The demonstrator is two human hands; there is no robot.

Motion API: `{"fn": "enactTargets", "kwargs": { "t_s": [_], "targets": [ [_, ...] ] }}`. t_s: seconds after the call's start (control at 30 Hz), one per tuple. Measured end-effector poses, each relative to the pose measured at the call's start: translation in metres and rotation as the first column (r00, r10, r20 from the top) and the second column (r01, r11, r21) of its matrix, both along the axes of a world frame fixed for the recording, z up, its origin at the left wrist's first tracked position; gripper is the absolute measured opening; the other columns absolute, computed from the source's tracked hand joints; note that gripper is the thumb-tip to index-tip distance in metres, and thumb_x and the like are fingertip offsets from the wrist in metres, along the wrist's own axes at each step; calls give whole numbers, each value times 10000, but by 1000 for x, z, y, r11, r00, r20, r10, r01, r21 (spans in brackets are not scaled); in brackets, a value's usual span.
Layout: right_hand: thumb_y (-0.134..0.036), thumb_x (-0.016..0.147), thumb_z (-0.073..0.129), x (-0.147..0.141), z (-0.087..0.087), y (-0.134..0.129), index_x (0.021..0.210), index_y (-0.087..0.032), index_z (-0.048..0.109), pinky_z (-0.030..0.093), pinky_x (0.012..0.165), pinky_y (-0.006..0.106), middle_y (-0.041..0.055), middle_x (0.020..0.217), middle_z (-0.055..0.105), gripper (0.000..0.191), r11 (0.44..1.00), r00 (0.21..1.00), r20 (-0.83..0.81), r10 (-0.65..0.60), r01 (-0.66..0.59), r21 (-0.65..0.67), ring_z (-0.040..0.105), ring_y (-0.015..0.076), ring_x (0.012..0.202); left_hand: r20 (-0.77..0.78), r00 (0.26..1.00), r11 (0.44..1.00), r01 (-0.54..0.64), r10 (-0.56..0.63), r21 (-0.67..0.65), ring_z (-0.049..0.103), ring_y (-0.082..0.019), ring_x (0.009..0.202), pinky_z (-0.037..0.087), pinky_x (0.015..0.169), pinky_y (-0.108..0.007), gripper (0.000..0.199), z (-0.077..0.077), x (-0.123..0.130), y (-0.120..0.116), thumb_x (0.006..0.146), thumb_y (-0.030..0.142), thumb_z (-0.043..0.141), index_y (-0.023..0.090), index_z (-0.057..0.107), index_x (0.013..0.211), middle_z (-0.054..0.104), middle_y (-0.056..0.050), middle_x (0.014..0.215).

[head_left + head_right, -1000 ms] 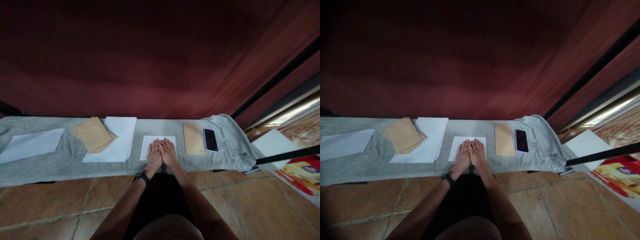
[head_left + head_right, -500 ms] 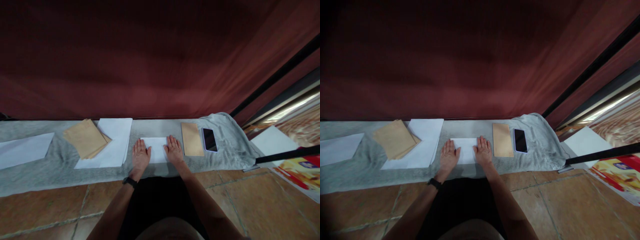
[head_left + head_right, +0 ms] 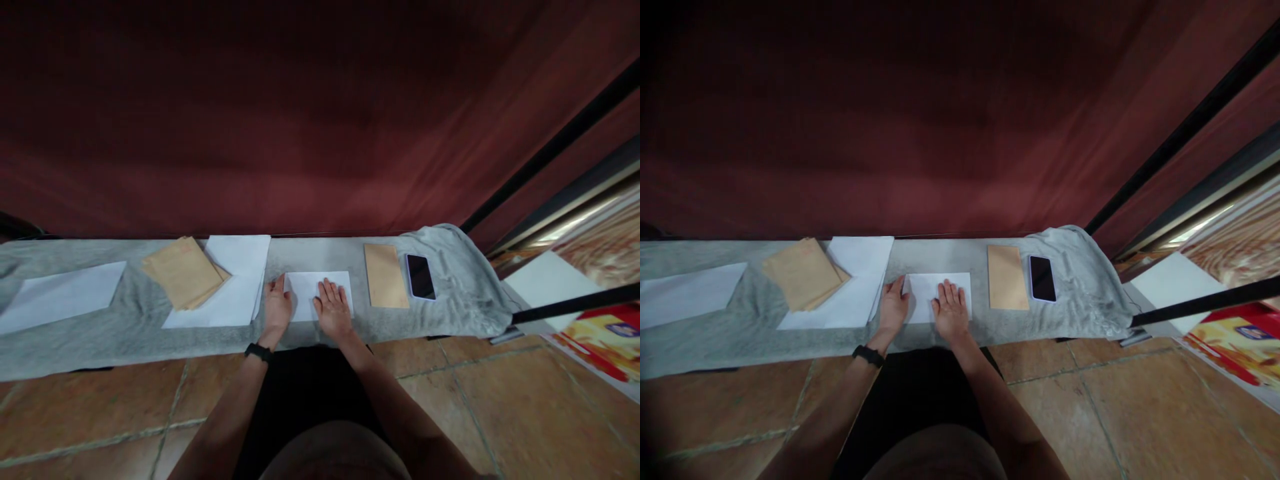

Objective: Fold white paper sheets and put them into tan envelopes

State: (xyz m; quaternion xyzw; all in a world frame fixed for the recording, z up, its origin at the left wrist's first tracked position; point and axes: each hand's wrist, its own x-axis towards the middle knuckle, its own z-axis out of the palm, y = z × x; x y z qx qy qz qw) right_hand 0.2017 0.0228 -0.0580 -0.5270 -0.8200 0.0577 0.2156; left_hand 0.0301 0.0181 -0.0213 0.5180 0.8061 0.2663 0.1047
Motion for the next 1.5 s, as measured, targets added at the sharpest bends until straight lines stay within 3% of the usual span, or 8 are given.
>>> {"fn": "enactTargets", "kwargs": {
  "t_s": [0.2,0.33,0.57,0.77,0.97,1.3,1.4,1.5],
  "targets": [
    [-356,1068,407,24,0,18,1525,-127,454,272,1225,481,146,1585,433,513,998,996,68,-62,61,16,408,276,1472,7,1000,999,6,-6,54,660,-243,1029,521,1038,-387,538,0,-2,-5,841,57,527,126,596,1370,598,-140,1164],
    [-351,1067,404,34,1,23,1533,-115,439,270,1227,473,150,1595,414,523,998,993,101,-62,60,22,404,273,1473,-156,988,999,5,3,54,609,-304,1192,489,1064,-473,495,4,16,-10,892,87,466,143,607,1363,587,-186,1303],
    [-326,1068,381,37,-1,22,1538,-123,430,273,1214,476,149,1600,410,514,997,993,99,-64,60,43,392,274,1479,-331,846,906,415,-417,-80,348,-298,1504,299,1223,-522,502,-12,66,-5,1035,321,335,166,501,1482,439,-125,1596],
    [-293,1064,337,23,5,33,1508,-40,454,273,1202,524,221,1558,448,524,978,978,25,-206,205,28,437,313,1444,-383,860,941,311,-337,-131,302,-279,1531,241,1251,-499,580,-21,49,6,1044,380,301,112,400,1549,371,-147,1626],
    [-336,1079,331,-6,7,24,1489,-226,519,225,1234,524,83,1576,466,464,999,1000,24,11,-10,-30,411,259,1470,-398,855,943,294,-333,-157,249,-266,1551,212,1259,-504,561,-21,43,5,1018,264,308,147,390,1561,342,-118,1644],
    [-380,1063,393,45,-8,36,1567,-111,376,290,1211,492,178,1581,429,572,991,992,98,-77,65,119,415,289,1464,-401,888,975,208,-224,-83,315,-301,1524,258,1245,-514,647,-22,16,-5,1038,445,300,60,379,1552,397,-188,1601],
    [-379,1064,387,45,-10,35,1563,-88,378,291,1211,492,186,1583,423,577,990,992,102,-79,67,124,424,298,1457,-405,896,982,187,-185,-34,336,-322,1512,277,1234,-539,633,-20,24,-9,1039,425,309,40,405,1533,425,-220,1575],
    [-372,1063,389,44,-8,35,1550,-83,400,287,1212,494,188,1586,418,567,990,992,96,-85,73,117,424,300,1458,-409,866,952,306,-288,-22,319,-309,1521,281,1237,-543,580,-18,43,-14,1039,411,341,120,435,1532,400,-166,1604]
  ]
}}
